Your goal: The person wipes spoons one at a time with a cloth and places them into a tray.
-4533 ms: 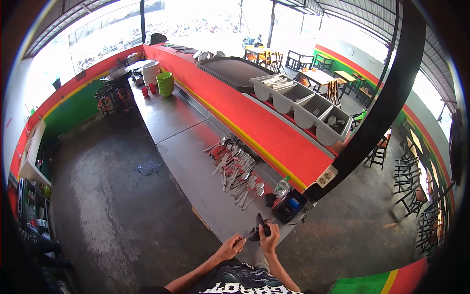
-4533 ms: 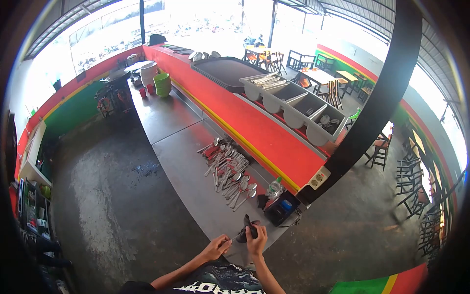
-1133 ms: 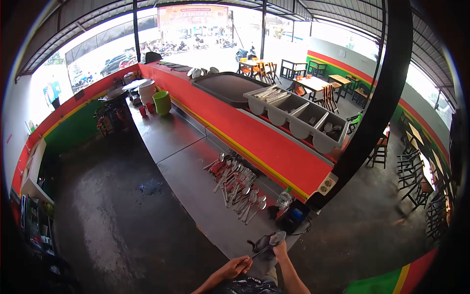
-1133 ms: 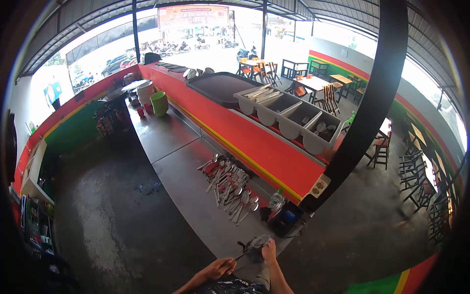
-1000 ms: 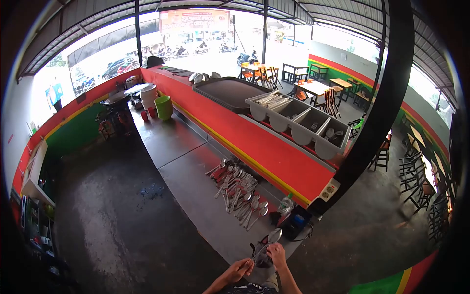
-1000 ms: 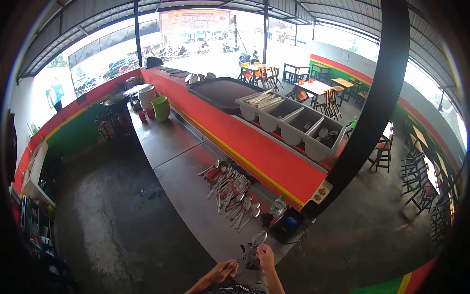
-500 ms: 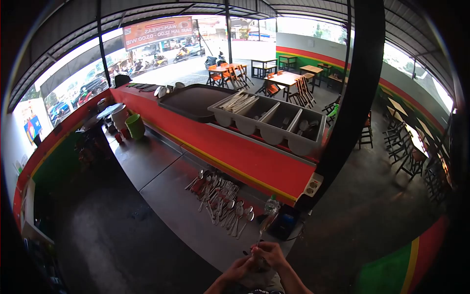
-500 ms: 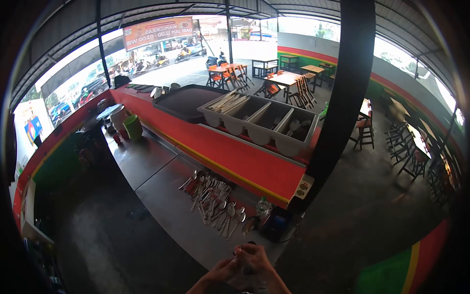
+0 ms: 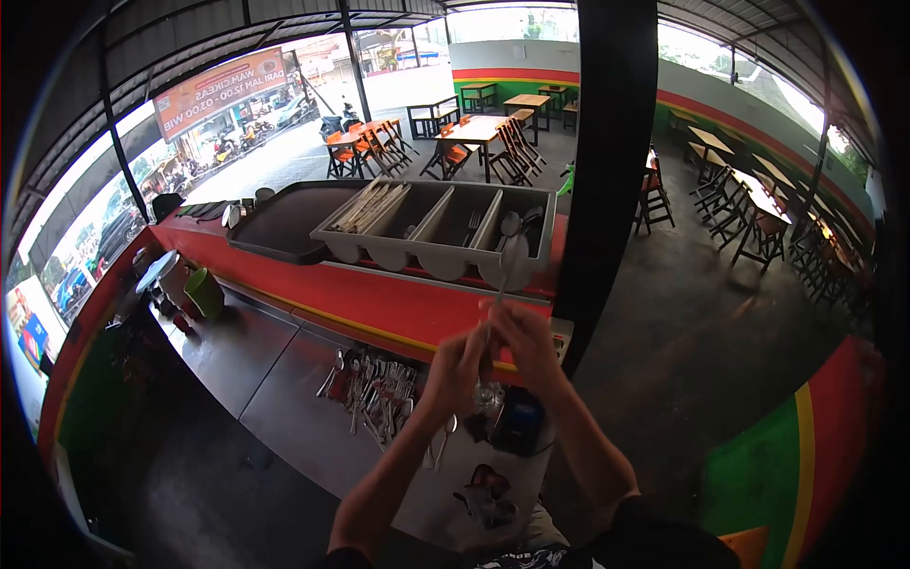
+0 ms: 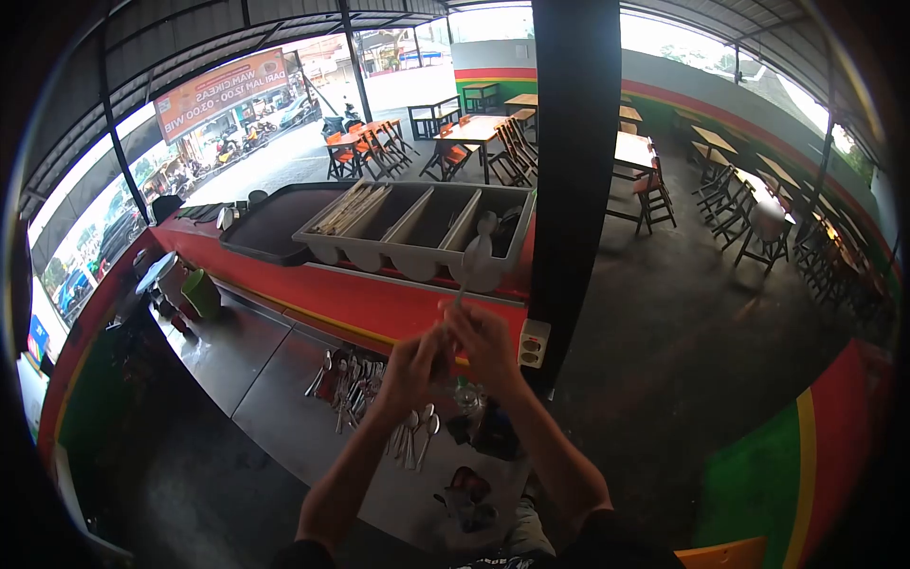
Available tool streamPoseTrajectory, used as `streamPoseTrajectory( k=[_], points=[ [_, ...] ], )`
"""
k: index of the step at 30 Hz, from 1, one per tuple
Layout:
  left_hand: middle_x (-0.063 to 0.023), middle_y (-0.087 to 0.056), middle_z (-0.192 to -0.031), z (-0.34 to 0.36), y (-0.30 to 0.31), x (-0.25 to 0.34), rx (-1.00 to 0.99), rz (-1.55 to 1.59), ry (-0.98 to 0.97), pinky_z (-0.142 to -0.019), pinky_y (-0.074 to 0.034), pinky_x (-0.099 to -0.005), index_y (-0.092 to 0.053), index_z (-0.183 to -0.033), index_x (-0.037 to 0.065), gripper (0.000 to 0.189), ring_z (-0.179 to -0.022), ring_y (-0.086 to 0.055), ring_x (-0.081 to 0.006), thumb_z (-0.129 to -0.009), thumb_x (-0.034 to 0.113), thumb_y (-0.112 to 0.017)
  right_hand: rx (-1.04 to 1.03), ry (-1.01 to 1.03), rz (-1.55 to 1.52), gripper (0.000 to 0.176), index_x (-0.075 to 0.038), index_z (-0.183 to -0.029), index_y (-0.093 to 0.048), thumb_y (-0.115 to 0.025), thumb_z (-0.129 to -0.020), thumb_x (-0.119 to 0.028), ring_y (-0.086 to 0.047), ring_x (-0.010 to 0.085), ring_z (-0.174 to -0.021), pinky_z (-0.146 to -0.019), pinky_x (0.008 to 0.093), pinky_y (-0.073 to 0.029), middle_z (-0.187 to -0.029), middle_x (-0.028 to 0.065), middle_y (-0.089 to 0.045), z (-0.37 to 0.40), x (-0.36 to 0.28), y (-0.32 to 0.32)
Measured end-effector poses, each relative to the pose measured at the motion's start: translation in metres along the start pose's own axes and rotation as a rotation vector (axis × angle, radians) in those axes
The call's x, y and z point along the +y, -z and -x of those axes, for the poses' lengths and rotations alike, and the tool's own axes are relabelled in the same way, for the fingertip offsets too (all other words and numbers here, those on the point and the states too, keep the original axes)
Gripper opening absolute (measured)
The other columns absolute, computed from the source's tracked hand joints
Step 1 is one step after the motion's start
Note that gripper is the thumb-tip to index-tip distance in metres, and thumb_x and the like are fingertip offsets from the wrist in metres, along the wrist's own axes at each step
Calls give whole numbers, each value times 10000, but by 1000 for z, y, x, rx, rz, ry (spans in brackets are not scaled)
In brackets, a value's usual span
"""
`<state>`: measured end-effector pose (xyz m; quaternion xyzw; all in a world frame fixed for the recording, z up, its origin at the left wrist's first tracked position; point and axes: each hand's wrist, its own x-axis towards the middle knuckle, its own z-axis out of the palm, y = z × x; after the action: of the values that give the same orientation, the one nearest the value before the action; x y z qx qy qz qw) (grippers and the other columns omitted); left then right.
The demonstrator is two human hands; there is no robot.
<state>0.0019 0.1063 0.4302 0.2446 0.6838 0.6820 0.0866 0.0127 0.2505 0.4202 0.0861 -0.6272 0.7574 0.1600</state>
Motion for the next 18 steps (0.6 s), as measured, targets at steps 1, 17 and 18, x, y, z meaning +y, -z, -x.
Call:
streamPoseTrajectory(
  k=[1,17,18],
  points=[
    [11,-504,-573,-22,0,5,15,-7,-14,-478,-378,-237,-582,-752,23,488,-502,-491,-64,-1069,340,-388,-1,-1,-20,282,15,-1147,-642,-548,-1011,-212,-593,68,-705,-663,227,-499,-819,13,-633,-18,1,5],
    [6,-426,-449,-129,-37,-27,283,-8,-12,-397,-340,-246,-462,-521,57,683,-401,-436,-70,-1053,475,-370,215,27,-77,304,37,-1108,-688,-539,-1005,-207,-631,94,-794,-729,256,-500,-880,39,-690,-67,19,41],
    [8,-424,-449,-128,-39,-27,295,20,-12,-396,-337,-244,-463,-523,57,679,-402,-434,-68,-1055,468,-371,208,24,-74,300,37,-1110,-688,-544,-1003,-203,-621,88,-768,-705,251,-497,-863,33,-683,-67,18,41]
  ],
)
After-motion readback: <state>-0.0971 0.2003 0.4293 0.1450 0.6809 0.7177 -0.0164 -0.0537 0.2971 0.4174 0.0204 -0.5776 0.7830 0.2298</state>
